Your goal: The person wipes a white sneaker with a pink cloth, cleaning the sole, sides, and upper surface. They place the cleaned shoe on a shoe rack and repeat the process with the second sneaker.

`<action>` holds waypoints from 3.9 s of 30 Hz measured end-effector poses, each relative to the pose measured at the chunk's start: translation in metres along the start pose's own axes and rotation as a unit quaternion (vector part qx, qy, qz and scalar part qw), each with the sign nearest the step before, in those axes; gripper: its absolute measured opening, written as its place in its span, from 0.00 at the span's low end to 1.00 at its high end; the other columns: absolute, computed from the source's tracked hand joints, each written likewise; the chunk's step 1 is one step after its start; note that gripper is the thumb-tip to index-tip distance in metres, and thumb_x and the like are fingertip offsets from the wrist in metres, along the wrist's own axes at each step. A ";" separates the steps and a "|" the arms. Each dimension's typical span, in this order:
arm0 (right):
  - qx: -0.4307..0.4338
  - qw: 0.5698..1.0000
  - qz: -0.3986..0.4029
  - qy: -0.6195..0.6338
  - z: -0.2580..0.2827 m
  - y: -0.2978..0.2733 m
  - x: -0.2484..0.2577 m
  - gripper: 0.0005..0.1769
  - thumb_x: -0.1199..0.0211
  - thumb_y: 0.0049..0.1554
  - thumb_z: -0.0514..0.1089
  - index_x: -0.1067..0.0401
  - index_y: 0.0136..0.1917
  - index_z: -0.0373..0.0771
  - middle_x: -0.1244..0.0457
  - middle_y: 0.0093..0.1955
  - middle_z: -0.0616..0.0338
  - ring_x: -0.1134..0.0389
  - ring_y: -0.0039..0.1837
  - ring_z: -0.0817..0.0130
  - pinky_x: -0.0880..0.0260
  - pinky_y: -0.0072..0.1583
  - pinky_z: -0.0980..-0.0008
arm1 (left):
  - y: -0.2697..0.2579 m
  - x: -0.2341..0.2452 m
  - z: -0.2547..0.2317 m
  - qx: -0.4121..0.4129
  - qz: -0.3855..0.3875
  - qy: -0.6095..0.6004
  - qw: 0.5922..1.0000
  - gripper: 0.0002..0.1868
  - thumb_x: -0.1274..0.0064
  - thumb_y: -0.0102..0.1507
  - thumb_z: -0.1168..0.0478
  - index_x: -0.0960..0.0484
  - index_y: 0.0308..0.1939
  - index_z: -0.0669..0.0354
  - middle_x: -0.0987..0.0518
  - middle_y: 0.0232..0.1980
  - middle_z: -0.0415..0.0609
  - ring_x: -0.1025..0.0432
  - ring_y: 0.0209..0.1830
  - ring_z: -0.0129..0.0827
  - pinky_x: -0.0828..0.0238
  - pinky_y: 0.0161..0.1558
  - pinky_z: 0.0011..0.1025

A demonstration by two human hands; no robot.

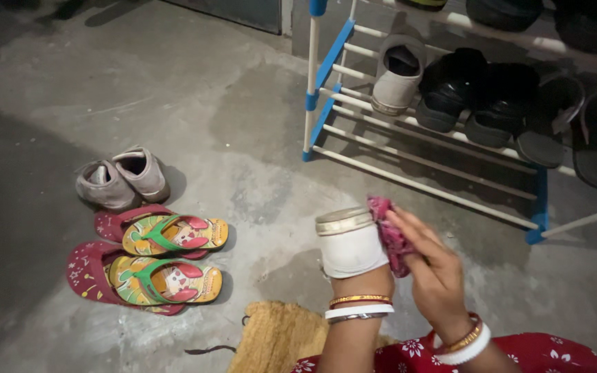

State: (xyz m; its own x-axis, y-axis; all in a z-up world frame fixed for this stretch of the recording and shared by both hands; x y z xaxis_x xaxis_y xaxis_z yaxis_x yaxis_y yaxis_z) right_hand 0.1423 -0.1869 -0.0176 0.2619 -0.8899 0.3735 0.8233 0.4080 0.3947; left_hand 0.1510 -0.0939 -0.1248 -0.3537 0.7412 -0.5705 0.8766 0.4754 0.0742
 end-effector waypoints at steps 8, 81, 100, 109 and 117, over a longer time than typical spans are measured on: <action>0.167 0.976 0.070 -0.121 0.017 -0.001 -0.010 0.29 0.48 0.53 0.27 0.27 0.67 0.37 0.37 0.73 0.49 0.40 0.77 0.54 0.47 0.78 0.57 | 0.009 -0.013 -0.036 -0.063 0.039 0.563 0.823 0.09 0.53 0.69 0.58 0.23 0.51 0.54 0.21 0.51 0.51 0.25 0.53 0.45 0.29 0.52 0.41; 0.233 0.956 -0.021 -0.178 0.100 0.016 -0.076 0.28 0.48 0.61 0.36 0.35 0.74 0.36 0.47 0.81 0.46 0.48 0.83 0.47 0.56 0.82 0.50 | -0.022 0.014 -0.175 0.021 -0.099 -0.335 0.937 0.24 0.61 0.71 0.51 0.25 0.59 0.70 0.20 0.56 0.53 0.24 0.53 0.35 0.27 0.56 0.34; 0.256 0.939 -0.032 -0.226 0.100 0.006 -0.087 0.24 0.42 0.58 0.30 0.29 0.68 0.37 0.40 0.75 0.49 0.42 0.79 0.47 0.47 0.78 0.51 | -0.021 0.029 -0.172 0.039 -0.103 -0.280 0.954 0.24 0.61 0.74 0.48 0.22 0.55 0.68 0.21 0.50 0.52 0.29 0.45 0.34 0.34 0.45 0.34; 0.216 0.958 -0.065 -0.179 0.090 -0.015 -0.063 0.21 0.41 0.58 0.29 0.25 0.63 0.42 0.34 0.70 0.57 0.34 0.75 0.55 0.40 0.79 0.56 | -0.018 0.037 -0.180 0.049 -0.177 -0.225 0.957 0.29 0.64 0.70 0.43 0.23 0.57 0.65 0.18 0.53 0.51 0.23 0.52 0.37 0.27 0.53 0.37; 0.255 0.918 -0.047 -0.299 0.107 -0.007 -0.093 0.21 0.39 0.56 0.33 0.23 0.62 0.39 0.35 0.69 0.52 0.40 0.74 0.52 0.46 0.70 0.53 | -0.023 0.028 -0.176 0.020 -0.061 -0.214 0.975 0.40 0.73 0.70 0.32 0.25 0.57 0.66 0.22 0.56 0.50 0.27 0.56 0.34 0.29 0.59 0.33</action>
State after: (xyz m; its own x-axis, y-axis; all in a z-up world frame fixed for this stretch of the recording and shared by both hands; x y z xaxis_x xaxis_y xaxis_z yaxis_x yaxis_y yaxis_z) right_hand 0.0582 -0.0853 0.0343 -0.2476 -0.7172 0.6514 0.4462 0.5124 0.7338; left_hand 0.0631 -0.0006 0.0015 -0.2944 0.4111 -0.8627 0.8518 0.5221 -0.0420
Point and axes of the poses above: each hand's wrist, its own y-axis towards the middle knuckle, its own x-axis out of the back of the hand, z = x × y, the point moved 3 cm from there along y, towards the middle knuckle
